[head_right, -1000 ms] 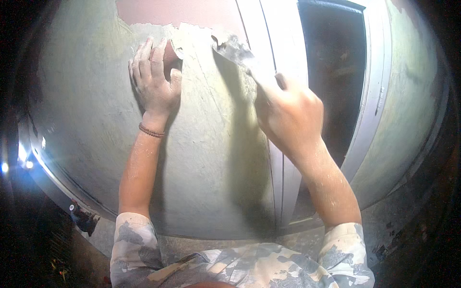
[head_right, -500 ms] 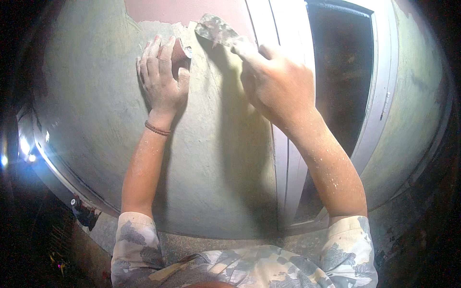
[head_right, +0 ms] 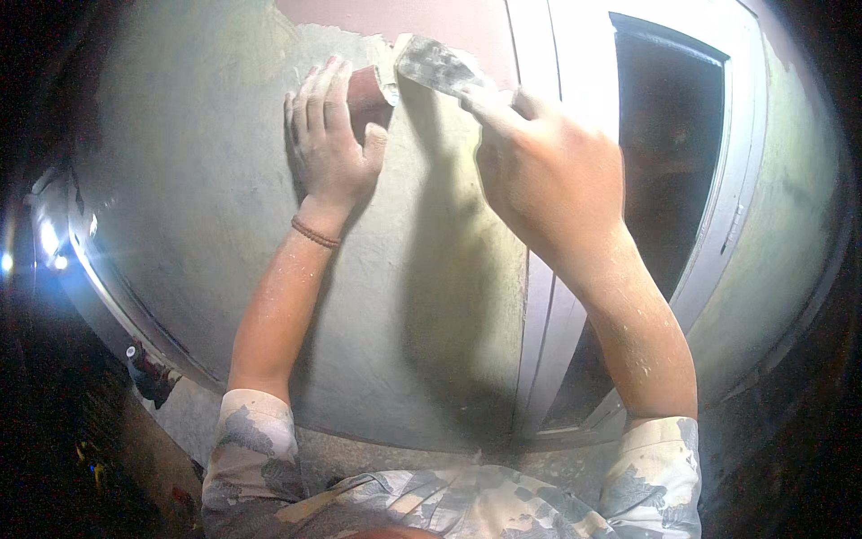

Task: The person applies plaster to a wall using a trowel and smooths the surface with a sanding block. The person works on a section of wall next to a window frame, repeatedly applying and smoothing the material.

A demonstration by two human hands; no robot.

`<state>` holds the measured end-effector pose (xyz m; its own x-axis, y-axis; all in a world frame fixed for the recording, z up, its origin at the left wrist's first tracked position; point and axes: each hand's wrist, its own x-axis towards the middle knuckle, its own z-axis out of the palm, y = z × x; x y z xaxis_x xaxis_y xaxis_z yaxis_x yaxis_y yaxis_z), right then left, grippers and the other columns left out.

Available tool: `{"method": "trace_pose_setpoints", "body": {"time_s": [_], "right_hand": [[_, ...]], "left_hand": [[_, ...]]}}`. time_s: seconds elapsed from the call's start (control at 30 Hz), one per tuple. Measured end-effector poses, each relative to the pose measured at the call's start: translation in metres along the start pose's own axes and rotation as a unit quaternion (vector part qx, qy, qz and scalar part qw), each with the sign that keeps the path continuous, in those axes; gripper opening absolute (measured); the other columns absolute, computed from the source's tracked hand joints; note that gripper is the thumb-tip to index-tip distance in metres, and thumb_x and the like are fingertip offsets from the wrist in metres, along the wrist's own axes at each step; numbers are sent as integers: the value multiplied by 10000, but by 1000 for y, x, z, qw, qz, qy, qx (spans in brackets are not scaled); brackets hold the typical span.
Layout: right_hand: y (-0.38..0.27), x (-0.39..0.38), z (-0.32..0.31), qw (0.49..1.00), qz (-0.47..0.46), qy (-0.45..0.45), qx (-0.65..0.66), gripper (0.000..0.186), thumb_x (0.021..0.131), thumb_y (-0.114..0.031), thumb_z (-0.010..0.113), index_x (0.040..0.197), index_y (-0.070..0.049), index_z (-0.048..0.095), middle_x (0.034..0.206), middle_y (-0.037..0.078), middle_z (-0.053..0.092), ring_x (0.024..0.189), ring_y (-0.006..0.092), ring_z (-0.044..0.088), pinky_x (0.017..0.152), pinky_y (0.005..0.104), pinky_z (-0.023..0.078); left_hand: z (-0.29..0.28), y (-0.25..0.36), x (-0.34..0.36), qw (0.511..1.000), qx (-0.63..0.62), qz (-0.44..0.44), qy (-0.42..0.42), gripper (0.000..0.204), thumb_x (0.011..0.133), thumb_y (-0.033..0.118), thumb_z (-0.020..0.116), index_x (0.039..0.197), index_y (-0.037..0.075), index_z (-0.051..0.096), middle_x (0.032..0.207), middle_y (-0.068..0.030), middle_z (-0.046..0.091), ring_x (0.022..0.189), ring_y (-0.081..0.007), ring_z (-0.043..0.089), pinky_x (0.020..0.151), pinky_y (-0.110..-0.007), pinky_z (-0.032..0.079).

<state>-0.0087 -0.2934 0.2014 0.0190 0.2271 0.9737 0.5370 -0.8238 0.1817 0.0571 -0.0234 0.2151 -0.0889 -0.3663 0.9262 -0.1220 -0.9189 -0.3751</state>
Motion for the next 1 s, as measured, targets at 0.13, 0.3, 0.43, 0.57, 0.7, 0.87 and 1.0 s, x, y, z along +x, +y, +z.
{"method": "trace_pose_setpoints", "body": {"time_s": [0.13, 0.3, 0.43, 0.57, 0.7, 0.87, 1.0], "right_hand": [[-6, 11, 4, 1000, 0, -18, 5, 316, 891, -123, 663, 1191, -167, 750, 905, 108, 718, 701, 286, 723, 602, 404, 586], [-3, 12, 6, 998, -44, 23, 33, 290, 906, -143, 668, 1187, -161, 743, 875, 106, 700, 671, 298, 713, 596, 401, 587], [-3, 15, 9, 1000, -16, -9, 5, 300, 902, -135, 671, 1192, -162, 744, 860, 108, 692, 661, 286, 707, 588, 382, 585], [-12, 29, 13, 999, -45, 17, 3, 303, 906, -145, 680, 1202, -164, 739, 852, 115, 689, 659, 263, 709, 574, 374, 576], [-20, 39, 13, 998, -49, 12, -24, 284, 912, -142, 673, 1188, -162, 738, 867, 127, 693, 682, 278, 721, 581, 376, 579], [-21, 34, 7, 999, -3, -38, -37, 274, 907, -136, 671, 1166, -168, 752, 873, 121, 691, 676, 284, 715, 594, 384, 583], [-20, 32, 6, 998, -58, 15, -5, 285, 893, -127, 673, 1162, -172, 754, 887, 124, 699, 693, 285, 723, 609, 397, 588]], "left_hand": [[-1, 2, 1, 1000, 0, -3, 10, 718, 841, 297, 612, 1516, 111, 452, 1536, -105, 457, 1466, -313, 369, 1260, -615, 206], [-1, 5, 5, 1000, -6, 9, 23, 723, 822, 298, 610, 1506, 115, 465, 1531, -103, 464, 1464, -309, 373, 1257, -612, 212], [-2, 5, 3, 1000, 3, -4, 10, 749, 818, 327, 635, 1513, 115, 455, 1533, -103, 463, 1468, -309, 364, 1259, -612, 201], [0, 2, 2, 1000, -5, 1, 14, 772, 826, 330, 647, 1536, 120, 427, 1537, -107, 455, 1469, -314, 362, 1258, -609, 201], [-1, 1, 3, 1000, 9, -4, 17, 769, 825, 341, 652, 1529, 120, 434, 1526, -119, 447, 1470, -323, 360, 1260, -605, 202], [-4, 3, 1, 1000, 7, -15, -6, 716, 878, 349, 577, 1534, 107, 421, 1534, -134, 444, 1475, -329, 361, 1257, -586, 220], [-3, 2, 2, 1000, 8, -2, 17, 721, 872, 366, 561, 1532, 107, 427, 1522, -148, 449, 1469, -340, 366, 1254, -596, 214]]}}
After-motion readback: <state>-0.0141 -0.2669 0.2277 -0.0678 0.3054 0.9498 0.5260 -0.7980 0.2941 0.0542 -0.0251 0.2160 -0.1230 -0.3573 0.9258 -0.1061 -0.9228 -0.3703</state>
